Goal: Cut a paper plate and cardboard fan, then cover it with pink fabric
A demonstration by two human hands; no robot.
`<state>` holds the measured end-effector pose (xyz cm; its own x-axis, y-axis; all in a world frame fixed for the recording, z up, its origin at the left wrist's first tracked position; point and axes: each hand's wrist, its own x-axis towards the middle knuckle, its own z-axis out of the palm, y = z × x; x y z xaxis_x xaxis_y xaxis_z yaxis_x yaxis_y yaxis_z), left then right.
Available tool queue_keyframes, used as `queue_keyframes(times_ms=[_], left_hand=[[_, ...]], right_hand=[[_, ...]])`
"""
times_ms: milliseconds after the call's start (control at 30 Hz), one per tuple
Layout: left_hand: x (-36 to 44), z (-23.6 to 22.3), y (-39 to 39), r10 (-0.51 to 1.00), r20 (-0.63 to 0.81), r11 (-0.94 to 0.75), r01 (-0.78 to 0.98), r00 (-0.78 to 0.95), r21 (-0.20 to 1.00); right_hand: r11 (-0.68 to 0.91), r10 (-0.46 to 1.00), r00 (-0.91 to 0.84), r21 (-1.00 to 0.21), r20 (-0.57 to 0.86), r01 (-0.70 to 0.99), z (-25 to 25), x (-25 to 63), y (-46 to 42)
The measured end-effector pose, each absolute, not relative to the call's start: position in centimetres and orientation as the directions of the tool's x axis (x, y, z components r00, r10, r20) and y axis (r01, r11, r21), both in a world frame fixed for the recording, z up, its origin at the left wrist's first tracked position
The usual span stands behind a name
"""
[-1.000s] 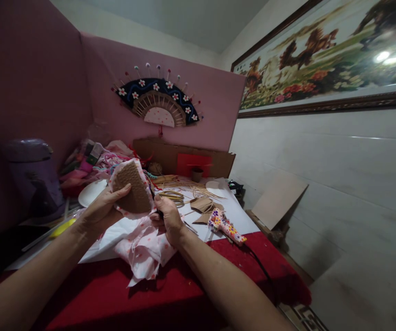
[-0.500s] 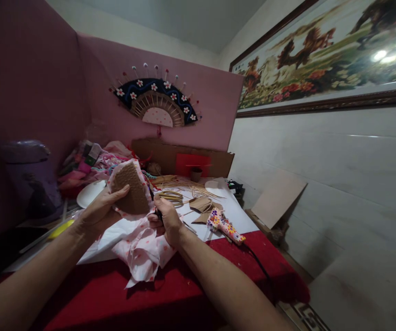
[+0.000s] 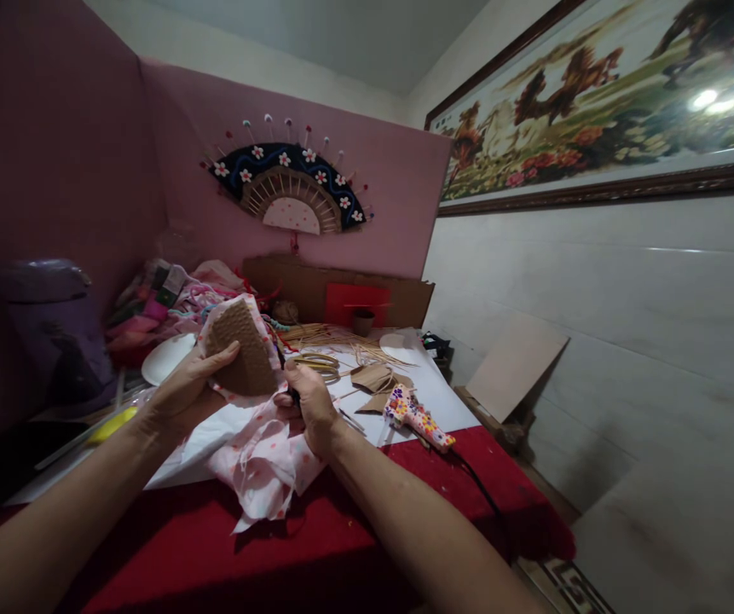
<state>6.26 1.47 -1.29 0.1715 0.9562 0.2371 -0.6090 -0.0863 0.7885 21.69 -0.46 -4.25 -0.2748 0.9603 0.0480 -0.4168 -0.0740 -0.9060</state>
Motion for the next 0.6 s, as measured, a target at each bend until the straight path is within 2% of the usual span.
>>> queue_keyframes(times_ms=[133, 367, 500, 600], left_hand=[[6.22, -1.3, 1.51, 0.957, 0.219, -0.065, -0.593, 0.19, 0.803], [6.12, -1.53, 1.63, 0.943, 0.254, -0.072, -0.61, 0.216, 0.789], [6.17, -1.56, 1.74, 0.953, 0.225, -0.06, -0.606, 0.201, 0.793], [6.14, -1.62, 1.84, 0.96, 0.214, -0.062, -0.605, 0.183, 0.794]], right_hand=[[-0.093, 0.953, -0.301, -0.915, 0.033, -0.393, -4.29, 21.78, -0.42], [-0.028, 0.956, -0.281, -0.93, 0.081, -0.365, -4.38, 21.78, -0.46], [0.041, 0.969, -0.218, -0.944, 0.117, -0.327, -4.36, 21.69, -0.37], [0.039, 0.981, -0.171, -0.955, 0.093, -0.295, -4.34, 21.63, -0.23]])
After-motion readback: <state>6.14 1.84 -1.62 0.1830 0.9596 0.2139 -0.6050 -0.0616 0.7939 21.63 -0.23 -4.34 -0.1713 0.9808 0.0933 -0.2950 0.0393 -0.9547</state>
